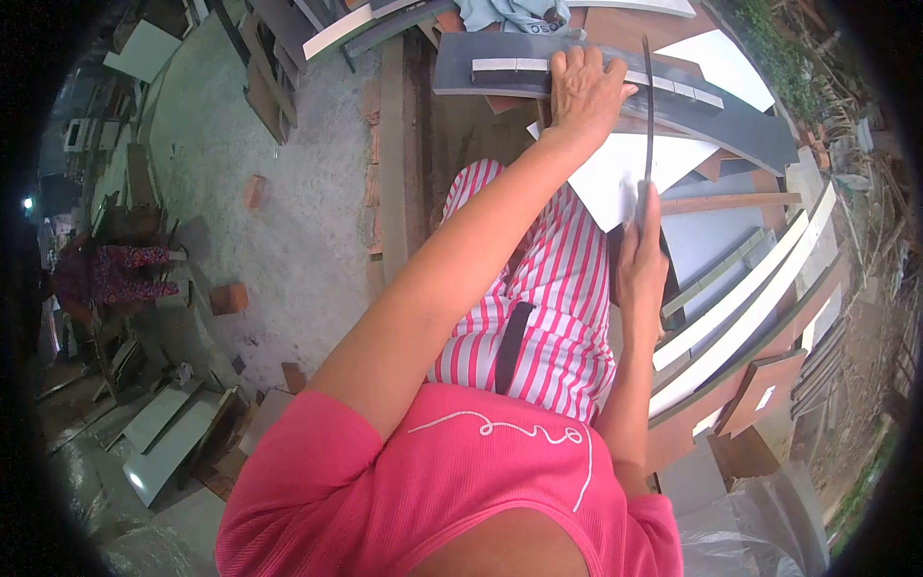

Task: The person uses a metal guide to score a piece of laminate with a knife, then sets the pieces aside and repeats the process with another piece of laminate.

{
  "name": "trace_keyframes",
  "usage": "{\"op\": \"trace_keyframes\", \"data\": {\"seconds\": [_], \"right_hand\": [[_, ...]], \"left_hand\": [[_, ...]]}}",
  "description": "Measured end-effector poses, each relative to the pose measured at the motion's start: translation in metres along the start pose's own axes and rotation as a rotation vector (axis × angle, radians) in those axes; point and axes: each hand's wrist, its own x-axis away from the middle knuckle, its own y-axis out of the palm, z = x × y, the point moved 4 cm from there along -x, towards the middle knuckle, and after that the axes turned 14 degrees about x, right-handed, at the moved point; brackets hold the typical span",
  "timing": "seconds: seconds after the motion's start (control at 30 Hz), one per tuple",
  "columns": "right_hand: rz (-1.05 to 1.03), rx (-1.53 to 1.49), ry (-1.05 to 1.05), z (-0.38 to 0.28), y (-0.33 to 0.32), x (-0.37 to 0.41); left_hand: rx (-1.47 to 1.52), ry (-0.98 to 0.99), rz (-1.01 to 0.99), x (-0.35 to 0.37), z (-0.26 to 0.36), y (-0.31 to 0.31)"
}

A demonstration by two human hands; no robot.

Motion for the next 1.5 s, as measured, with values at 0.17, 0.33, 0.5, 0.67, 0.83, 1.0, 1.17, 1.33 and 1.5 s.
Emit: {"op": "trace_keyframes", "data": {"seconds": [0.17, 0.33, 0.5, 0.67, 0.83, 1.0, 1.17, 1.33, 1.5], "right_hand": [[0.000, -0.059, 0.020, 0.009, -0.002, 0.021], [0.000, -0.058, -0.035, -0.018, -0.008, -0.044], [0.096, -0.127, -0.149, -0.030, -0.008, -0.069], [-0.067, -0.064, 0.046, -0.008, -0.004, -0.014], [-0.143, -0.101, 0.166, 0.008, 0.000, 0.026], [0.028, -0.031, -0.069, -0.013, -0.014, -0.015], [0.037, -0.125, -0.124, -0.029, -0.014, -0.065], [0.101, -0.079, -0.167, -0.022, -0.012, -0.043], [-0.040, -0.044, 0.017, 0.001, -0.006, 0.017]], "left_hand": [[0.004, 0.022, 0.017, 0.001, -0.001, 0.001], [-0.014, 0.011, 0.008, 0.000, 0.000, 0.000], [-0.010, 0.009, 0.010, 0.000, 0.000, -0.004], [-0.031, 0.000, -0.012, -0.001, 0.002, -0.002], [-0.025, 0.043, 0.016, 0.001, 0.000, -0.001], [-0.010, 0.013, 0.005, 0.000, 0.001, -0.002], [-0.017, 0.006, 0.007, 0.000, 0.002, -0.004], [-0.019, -0.006, 0.012, 0.001, 0.002, -0.001], [-0.030, 0.003, 0.003, 0.001, 0.001, -0.002]]}}
